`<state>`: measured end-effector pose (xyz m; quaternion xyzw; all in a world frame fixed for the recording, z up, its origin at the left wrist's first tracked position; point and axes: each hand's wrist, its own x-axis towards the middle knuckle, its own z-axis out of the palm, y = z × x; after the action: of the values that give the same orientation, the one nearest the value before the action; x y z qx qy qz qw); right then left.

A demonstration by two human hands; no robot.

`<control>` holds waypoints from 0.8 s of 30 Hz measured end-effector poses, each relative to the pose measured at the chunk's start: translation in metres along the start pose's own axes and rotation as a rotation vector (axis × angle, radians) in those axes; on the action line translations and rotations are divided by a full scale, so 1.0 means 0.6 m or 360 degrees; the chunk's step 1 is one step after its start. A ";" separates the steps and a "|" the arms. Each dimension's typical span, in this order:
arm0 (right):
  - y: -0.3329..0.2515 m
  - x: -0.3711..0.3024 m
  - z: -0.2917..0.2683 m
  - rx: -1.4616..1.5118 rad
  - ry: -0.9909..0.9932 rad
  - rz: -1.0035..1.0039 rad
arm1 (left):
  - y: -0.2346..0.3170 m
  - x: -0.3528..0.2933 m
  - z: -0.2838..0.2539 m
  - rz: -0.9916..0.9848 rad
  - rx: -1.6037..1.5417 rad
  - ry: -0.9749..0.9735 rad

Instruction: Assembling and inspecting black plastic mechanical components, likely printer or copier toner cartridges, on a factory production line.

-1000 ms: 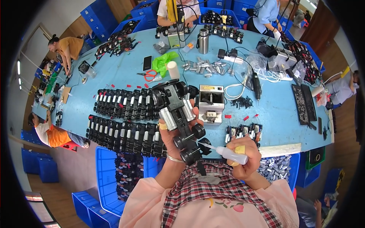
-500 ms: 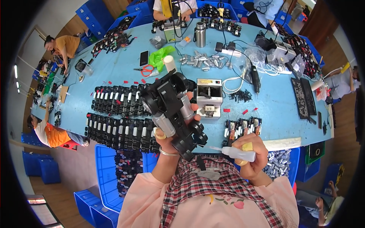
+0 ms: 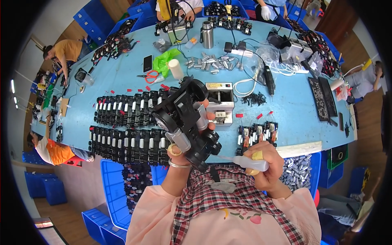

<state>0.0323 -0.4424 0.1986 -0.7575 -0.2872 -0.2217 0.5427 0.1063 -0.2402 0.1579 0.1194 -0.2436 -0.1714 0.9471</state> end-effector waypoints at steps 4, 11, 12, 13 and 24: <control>-0.001 0.005 0.001 -0.0028 0.0018 -0.0018 | 0.001 0.009 0.009 0.0038 0.0088 0.0119; 0.012 -0.012 -0.021 0.0036 0.0445 0.0126 | -0.024 0.054 0.006 -0.0047 0.0243 0.0407; 0.016 -0.028 -0.028 0.0108 0.0601 0.0207 | -0.034 0.083 0.001 -0.0079 0.0067 0.0106; 0.018 -0.036 -0.022 0.0605 0.1012 0.0360 | -0.053 0.112 0.004 -0.0045 0.0111 0.0117; -0.077 -0.220 -0.153 0.1118 0.2092 0.0203 | -0.206 0.846 0.033 -0.0106 0.0935 -0.0213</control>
<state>-0.0985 -0.5438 0.1741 -0.2662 0.0869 -0.4920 0.8243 0.4810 -0.5500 0.3498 0.3845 -0.3407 -0.1322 0.8477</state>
